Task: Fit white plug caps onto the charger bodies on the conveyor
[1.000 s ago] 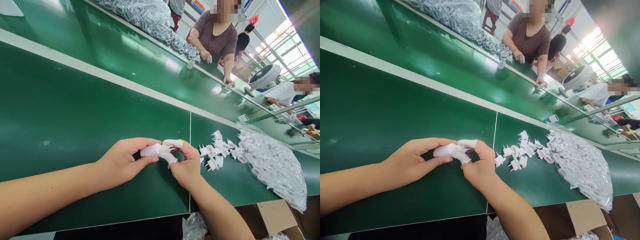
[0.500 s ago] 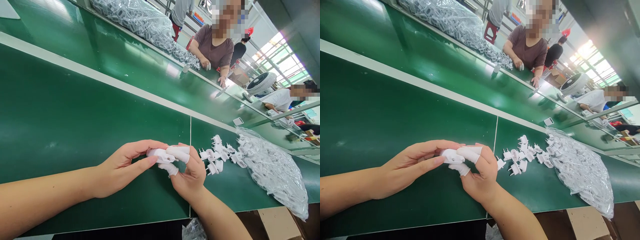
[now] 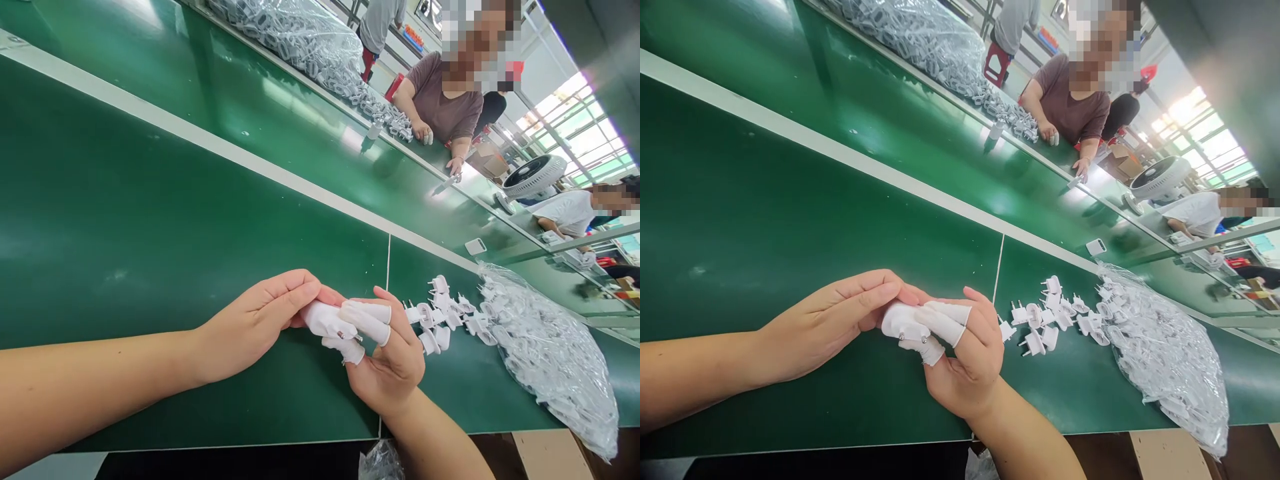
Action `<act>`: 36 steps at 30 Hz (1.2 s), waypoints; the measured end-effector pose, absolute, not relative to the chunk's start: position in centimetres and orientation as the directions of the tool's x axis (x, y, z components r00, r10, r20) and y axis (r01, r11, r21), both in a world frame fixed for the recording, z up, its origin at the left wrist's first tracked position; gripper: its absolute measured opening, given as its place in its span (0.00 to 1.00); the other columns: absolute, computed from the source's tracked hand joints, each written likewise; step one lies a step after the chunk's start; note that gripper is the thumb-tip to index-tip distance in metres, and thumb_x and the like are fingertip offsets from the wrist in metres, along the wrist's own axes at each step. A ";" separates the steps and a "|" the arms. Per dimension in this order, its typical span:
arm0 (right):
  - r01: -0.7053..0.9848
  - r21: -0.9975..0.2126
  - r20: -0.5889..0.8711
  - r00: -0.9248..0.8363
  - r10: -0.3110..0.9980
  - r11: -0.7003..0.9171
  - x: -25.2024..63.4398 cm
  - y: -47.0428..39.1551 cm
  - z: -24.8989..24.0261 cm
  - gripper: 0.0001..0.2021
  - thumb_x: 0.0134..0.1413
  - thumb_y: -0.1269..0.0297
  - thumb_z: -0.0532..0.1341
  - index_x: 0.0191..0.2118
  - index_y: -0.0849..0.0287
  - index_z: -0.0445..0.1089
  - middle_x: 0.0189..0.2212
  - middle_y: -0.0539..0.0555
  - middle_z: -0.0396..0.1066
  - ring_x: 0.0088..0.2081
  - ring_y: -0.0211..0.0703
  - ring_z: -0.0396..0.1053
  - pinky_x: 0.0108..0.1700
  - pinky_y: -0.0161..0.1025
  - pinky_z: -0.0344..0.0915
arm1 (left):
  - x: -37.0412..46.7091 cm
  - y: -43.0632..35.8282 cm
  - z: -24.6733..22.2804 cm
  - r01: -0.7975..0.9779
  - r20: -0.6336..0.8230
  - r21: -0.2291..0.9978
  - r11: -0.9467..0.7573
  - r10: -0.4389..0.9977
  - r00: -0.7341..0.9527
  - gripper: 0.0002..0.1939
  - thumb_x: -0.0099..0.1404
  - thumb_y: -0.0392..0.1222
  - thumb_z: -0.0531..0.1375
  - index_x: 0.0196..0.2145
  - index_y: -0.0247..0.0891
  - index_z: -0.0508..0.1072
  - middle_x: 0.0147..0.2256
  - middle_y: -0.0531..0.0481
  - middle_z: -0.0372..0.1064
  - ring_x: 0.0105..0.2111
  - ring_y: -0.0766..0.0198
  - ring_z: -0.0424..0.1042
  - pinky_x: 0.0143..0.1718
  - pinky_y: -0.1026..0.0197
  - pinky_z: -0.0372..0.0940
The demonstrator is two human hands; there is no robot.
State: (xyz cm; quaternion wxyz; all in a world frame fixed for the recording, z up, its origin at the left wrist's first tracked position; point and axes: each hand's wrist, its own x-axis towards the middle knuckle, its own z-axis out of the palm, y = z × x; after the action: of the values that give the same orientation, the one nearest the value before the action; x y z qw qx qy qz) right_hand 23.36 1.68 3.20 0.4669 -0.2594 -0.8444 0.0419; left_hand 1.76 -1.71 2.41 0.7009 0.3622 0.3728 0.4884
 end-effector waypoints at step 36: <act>0.336 -0.499 0.695 -0.395 0.600 0.799 23.5 2.5 1.7 0.27 0.66 0.62 0.73 0.67 0.51 0.71 0.46 0.53 0.88 0.43 0.47 0.86 0.62 0.49 0.80 | 0.4 -1.7 0.5 0.043 -0.179 0.984 0.173 0.944 0.278 0.28 0.70 0.69 0.70 0.57 0.49 0.85 0.50 0.46 0.86 0.52 0.45 0.83 0.56 0.50 0.78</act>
State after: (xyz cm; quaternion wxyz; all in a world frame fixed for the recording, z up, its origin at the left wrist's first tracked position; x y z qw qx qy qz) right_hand 23.52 2.53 1.68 0.4708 -0.2842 -0.8233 0.1406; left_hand 0.40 -1.65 0.46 0.6039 0.5238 0.4711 0.3728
